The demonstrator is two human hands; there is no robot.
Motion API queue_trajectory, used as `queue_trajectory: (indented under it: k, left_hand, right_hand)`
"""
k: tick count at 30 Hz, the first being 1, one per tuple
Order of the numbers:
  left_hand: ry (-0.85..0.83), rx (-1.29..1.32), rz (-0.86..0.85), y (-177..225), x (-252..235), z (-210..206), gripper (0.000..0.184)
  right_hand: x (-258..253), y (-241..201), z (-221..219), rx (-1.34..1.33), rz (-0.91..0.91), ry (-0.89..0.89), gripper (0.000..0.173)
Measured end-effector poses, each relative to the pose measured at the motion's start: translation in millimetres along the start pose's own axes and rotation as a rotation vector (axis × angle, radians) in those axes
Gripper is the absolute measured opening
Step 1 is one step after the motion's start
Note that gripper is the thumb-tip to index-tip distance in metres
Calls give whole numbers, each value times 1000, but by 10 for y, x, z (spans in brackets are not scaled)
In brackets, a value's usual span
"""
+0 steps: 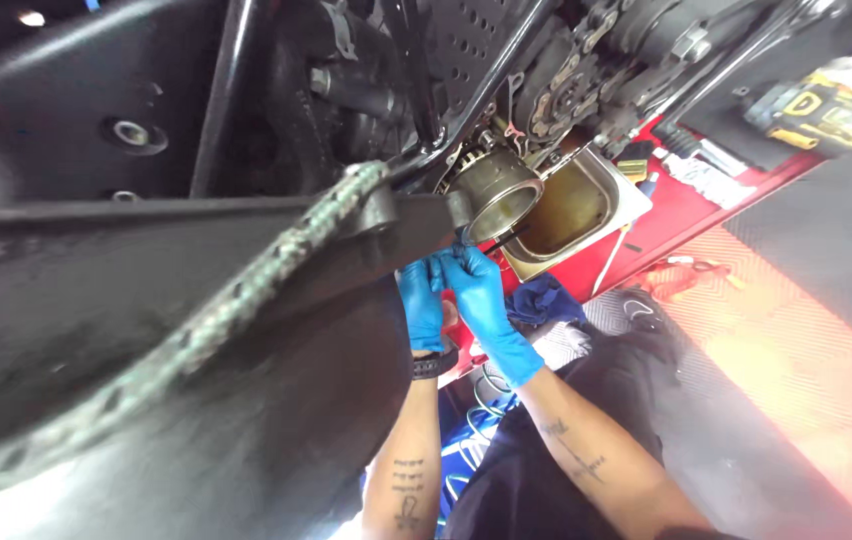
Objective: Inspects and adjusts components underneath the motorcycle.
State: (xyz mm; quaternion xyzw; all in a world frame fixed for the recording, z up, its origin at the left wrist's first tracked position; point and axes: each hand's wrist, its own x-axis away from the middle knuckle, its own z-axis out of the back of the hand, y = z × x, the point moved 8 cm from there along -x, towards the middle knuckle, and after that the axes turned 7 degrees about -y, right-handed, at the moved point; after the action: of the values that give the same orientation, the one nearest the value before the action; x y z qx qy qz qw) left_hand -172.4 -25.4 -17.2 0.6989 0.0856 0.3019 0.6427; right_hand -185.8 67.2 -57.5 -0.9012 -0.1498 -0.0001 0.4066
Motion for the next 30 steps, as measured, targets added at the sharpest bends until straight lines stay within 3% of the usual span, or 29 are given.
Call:
queue_trajectory:
  k: [3, 6, 9, 11, 14, 18, 22, 25, 30]
  left_hand:
    - [-24, 223, 26, -77, 18, -113, 43]
    - [-27, 346, 6, -75, 9, -157, 31]
    - [153, 168, -81, 71, 107, -166, 26]
    - [270, -46, -267, 298, 234, -201, 25]
    - [286, -198, -517, 522, 393, -256, 19]
    - [301, -234, -615, 573, 444, -230, 17]
    - [428, -481, -621, 636, 552, -196, 13]
    - [508, -741, -561, 581, 462, -146, 22]
    - [489, -824, -399, 533, 293, -160, 29]
  right_hand:
    - [30, -59, 62, 107, 15, -39, 15]
    - [82, -114, 220, 260, 1, -69, 16]
    - [155, -135, 456, 372, -63, -92, 18]
    - [220, -140, 619, 421, -111, -108, 19]
    - [337, -99, 827, 478, -193, -122, 21]
    - [395, -50, 981, 511, -264, -151, 21]
    - [365, -105, 989, 544, -280, -216, 21]
    - [320, -191, 916, 562, -266, -283, 21]
    - [339, -301, 813, 599, -248, -395, 22]
